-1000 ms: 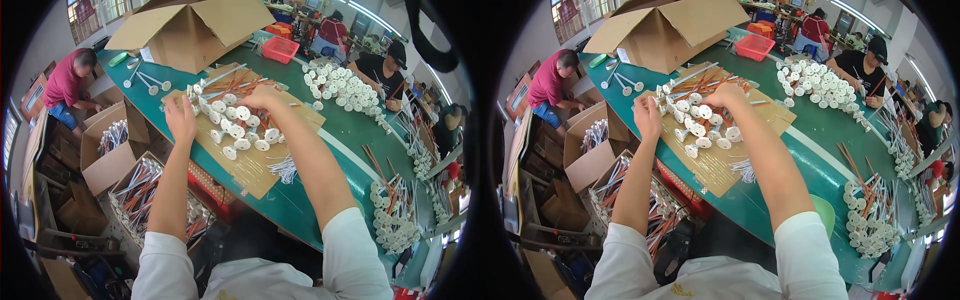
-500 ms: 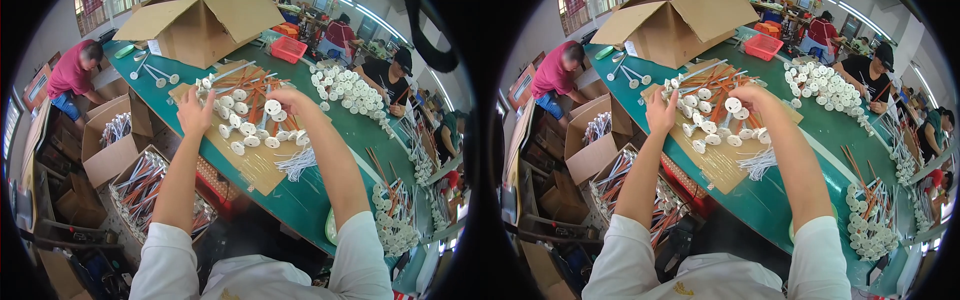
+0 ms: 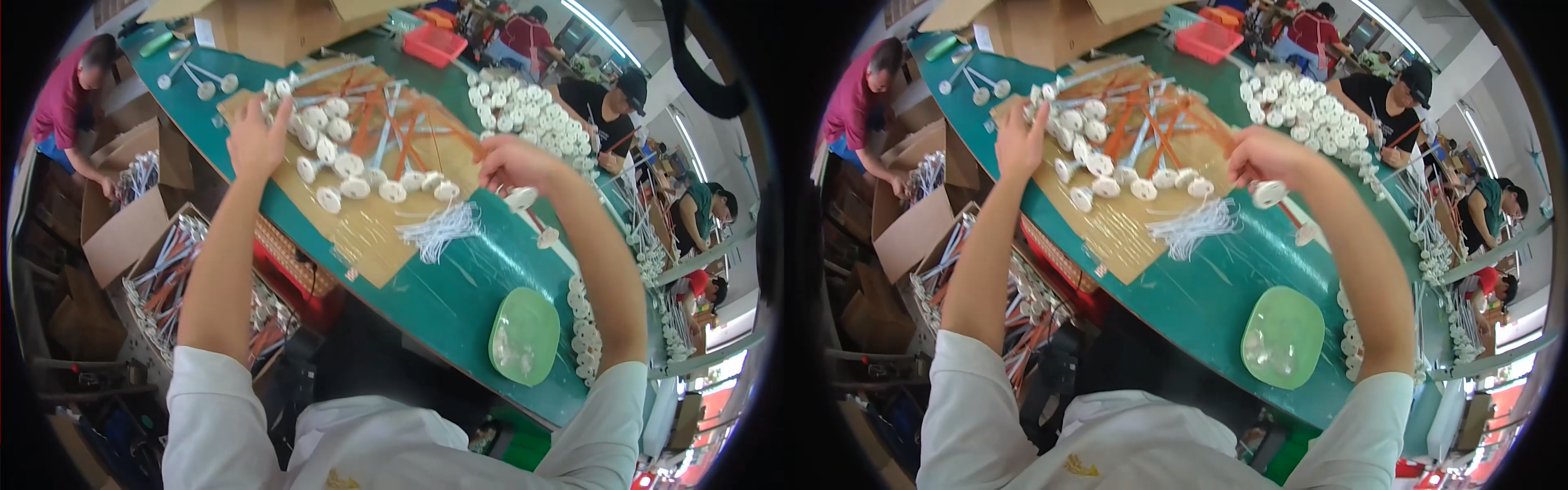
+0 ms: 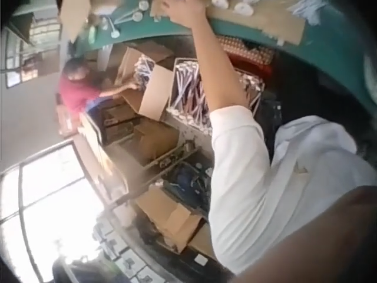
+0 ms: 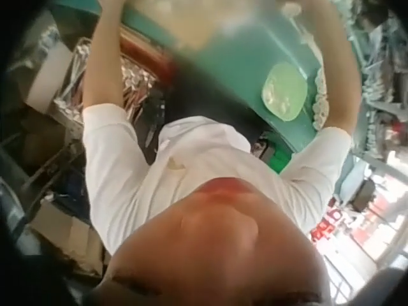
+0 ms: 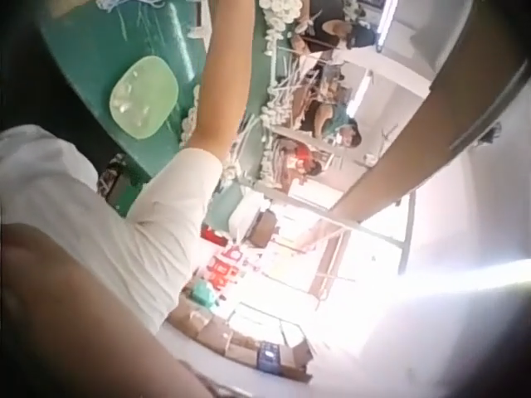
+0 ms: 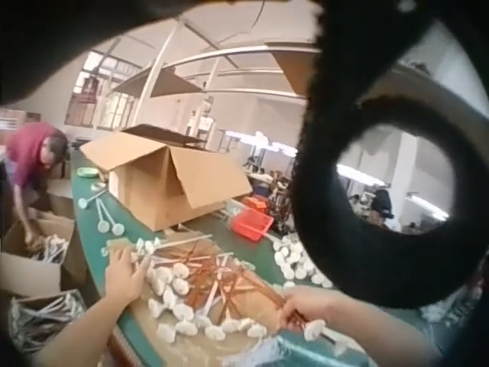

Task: Assembling small industrial components by bundling strips into circular bases and securing them with wire ties.

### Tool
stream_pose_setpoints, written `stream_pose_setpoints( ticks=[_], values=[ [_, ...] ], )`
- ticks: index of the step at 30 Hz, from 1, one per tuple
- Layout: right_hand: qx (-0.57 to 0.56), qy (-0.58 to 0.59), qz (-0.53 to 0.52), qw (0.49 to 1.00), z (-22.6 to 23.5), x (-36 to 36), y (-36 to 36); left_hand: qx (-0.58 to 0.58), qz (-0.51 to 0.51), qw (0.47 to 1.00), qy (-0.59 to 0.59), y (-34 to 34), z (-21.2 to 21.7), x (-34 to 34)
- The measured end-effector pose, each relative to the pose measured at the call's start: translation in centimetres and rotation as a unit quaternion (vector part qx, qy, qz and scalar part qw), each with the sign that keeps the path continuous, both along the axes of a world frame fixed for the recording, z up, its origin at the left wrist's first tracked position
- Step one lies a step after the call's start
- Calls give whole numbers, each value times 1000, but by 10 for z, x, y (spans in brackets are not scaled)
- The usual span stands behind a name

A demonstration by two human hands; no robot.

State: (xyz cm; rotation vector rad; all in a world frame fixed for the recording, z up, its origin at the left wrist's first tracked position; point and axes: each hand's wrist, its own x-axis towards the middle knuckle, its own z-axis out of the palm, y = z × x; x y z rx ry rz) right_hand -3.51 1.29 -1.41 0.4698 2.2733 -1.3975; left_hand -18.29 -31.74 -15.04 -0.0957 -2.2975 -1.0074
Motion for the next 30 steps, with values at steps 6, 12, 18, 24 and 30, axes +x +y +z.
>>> stream_pose_setpoints(
  ticks=[6, 12, 18, 24, 30],
  values=[
    [7, 107, -32, 994, 28, -4, 5, 6, -1, 999, -50, -3, 4, 5],
    [-135, 312, -111, 934, 15, -7, 30, 13, -13, 999, -46, 1, 0, 3],
    [-184, 326, -182, 909, -28, 27, 72, 21, -27, 999, -10, -4, 0, -1],
    [-207, 319, -187, 906, -72, 60, 100, 23, -55, 997, 56, 2, -9, -10],
    [-21, 511, -285, 810, 9, 130, 73, -4, -19, 997, 76, -12, -1, 0]
  ],
)
